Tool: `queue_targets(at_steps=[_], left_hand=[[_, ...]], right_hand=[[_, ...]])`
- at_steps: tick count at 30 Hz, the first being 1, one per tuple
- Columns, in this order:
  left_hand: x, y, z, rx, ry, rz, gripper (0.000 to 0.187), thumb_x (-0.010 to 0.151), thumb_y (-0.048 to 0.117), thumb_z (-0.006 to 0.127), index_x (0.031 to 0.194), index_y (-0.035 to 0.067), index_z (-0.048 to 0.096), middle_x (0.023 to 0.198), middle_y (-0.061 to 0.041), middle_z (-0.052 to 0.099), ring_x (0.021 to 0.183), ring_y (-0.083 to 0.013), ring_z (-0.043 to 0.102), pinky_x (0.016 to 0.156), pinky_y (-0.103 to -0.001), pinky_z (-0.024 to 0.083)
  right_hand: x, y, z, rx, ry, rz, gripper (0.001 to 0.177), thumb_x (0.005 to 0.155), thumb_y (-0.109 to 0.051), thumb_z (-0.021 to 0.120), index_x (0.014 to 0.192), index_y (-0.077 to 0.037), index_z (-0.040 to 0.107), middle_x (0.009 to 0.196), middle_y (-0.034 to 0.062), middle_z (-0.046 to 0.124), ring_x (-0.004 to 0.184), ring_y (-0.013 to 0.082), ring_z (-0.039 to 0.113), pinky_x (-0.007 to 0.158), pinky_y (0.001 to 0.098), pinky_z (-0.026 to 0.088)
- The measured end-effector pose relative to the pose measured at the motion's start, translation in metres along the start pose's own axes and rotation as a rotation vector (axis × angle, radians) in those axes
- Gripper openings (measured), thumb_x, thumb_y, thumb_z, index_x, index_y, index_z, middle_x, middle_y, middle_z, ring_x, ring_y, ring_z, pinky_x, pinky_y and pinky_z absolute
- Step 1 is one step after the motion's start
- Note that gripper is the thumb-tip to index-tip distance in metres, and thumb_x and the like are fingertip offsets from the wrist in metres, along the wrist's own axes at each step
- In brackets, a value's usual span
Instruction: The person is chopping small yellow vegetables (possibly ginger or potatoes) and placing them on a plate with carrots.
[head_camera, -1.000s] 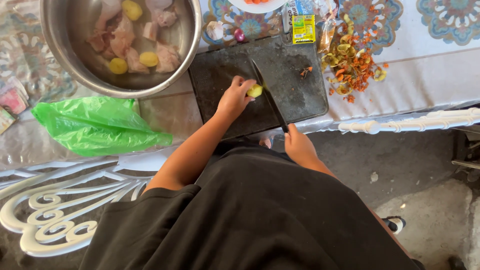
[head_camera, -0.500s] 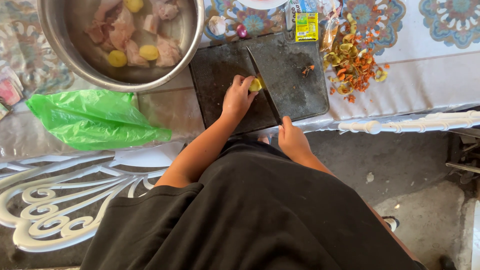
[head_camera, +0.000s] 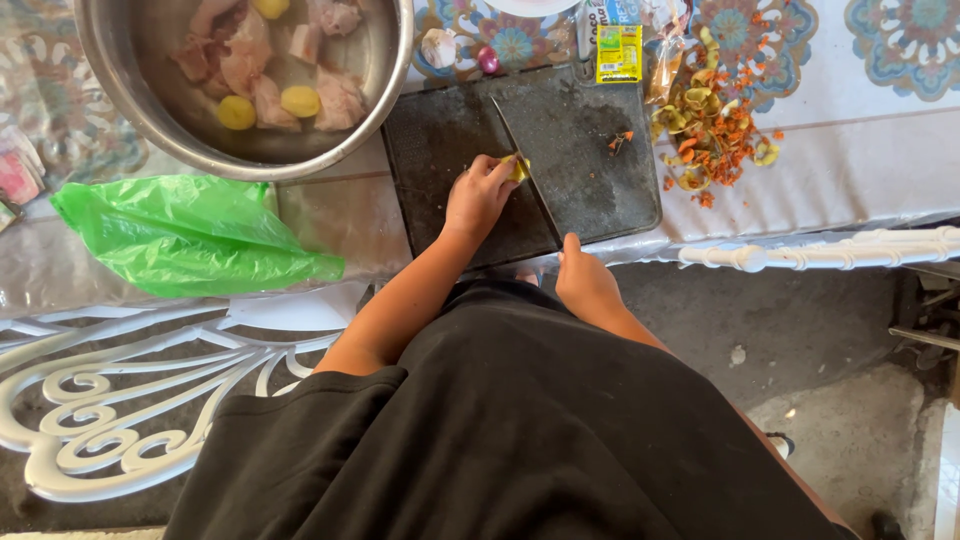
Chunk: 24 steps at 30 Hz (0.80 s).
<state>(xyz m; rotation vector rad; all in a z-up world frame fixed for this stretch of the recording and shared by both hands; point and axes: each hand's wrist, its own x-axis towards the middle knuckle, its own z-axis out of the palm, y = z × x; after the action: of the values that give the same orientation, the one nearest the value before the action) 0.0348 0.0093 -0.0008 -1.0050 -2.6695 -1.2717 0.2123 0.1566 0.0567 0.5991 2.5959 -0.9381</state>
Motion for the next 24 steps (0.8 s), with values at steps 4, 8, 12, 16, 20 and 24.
queue_targets(at_steps=[4, 8, 12, 16, 20, 24], left_hand=[[0.0, -0.003, 0.002, 0.003, -0.001, -0.001, 0.032, 0.091, 0.017, 0.077, 0.121, 0.013, 0.07, 0.104, -0.009, 0.066, 0.087, -0.0323, 0.07, 0.074, -0.043, 0.057], [0.0, -0.001, 0.0, -0.001, 0.006, -0.001, 0.033, 0.09, 0.015, 0.077, 0.122, 0.013, 0.069, 0.104, -0.01, 0.066, 0.086, -0.0325, 0.069, 0.075, -0.043, 0.057], [-0.003, -0.001, 0.001, 0.002, 0.014, -0.007, 0.035, 0.09, 0.015, 0.076, 0.123, 0.01, 0.067, 0.107, -0.011, 0.066, 0.089, -0.0327, 0.07, 0.076, -0.042, 0.058], [-0.009, -0.003, 0.003, 0.012, 0.042, -0.02, 0.037, 0.091, 0.014, 0.074, 0.125, 0.006, 0.064, 0.116, -0.011, 0.069, 0.093, -0.0339, 0.071, 0.081, -0.042, 0.058], [-0.012, -0.003, 0.002, 0.025, 0.04, -0.033, 0.036, 0.094, 0.014, 0.073, 0.127, 0.005, 0.062, 0.119, -0.011, 0.07, 0.094, -0.0338, 0.071, 0.082, -0.041, 0.058], [-0.014, -0.01, 0.01, 0.046, 0.026, -0.059, 0.037, 0.093, 0.014, 0.073, 0.126, 0.004, 0.061, 0.118, -0.012, 0.071, 0.092, -0.0338, 0.071, 0.082, -0.041, 0.058]], right_hand=[[0.021, 0.021, 0.019, -0.014, 0.007, -0.015, 0.018, 0.098, -0.014, 0.049, 0.108, -0.001, 0.041, 0.084, 0.0321, 0.068, 0.086, 0.0548, 0.064, 0.071, 0.0627, 0.046], [0.031, 0.031, 0.027, 0.004, 0.031, -0.059, 0.016, 0.098, -0.012, 0.047, 0.107, 0.0, 0.041, 0.09, 0.0322, 0.069, 0.089, 0.0546, 0.065, 0.073, 0.063, 0.047], [0.038, 0.005, 0.01, -0.07, 0.051, -0.058, 0.019, 0.104, -0.018, 0.051, 0.106, -0.001, 0.042, 0.084, 0.0315, 0.067, 0.085, 0.0552, 0.063, 0.071, 0.0645, 0.045], [0.025, -0.008, -0.001, -0.041, 0.096, -0.07, 0.019, 0.103, -0.019, 0.05, 0.108, -0.002, 0.043, 0.079, 0.0304, 0.067, 0.08, 0.055, 0.063, 0.068, 0.0644, 0.044], [0.005, -0.012, -0.006, 0.024, 0.074, -0.082, 0.019, 0.104, -0.02, 0.048, 0.108, -0.002, 0.041, 0.073, 0.0302, 0.065, 0.075, 0.0543, 0.063, 0.064, 0.0639, 0.044], [-0.001, -0.01, 0.001, 0.001, 0.027, -0.065, 0.019, 0.103, -0.02, 0.047, 0.107, -0.003, 0.041, 0.072, 0.0291, 0.065, 0.072, 0.0542, 0.063, 0.063, 0.0634, 0.044]])
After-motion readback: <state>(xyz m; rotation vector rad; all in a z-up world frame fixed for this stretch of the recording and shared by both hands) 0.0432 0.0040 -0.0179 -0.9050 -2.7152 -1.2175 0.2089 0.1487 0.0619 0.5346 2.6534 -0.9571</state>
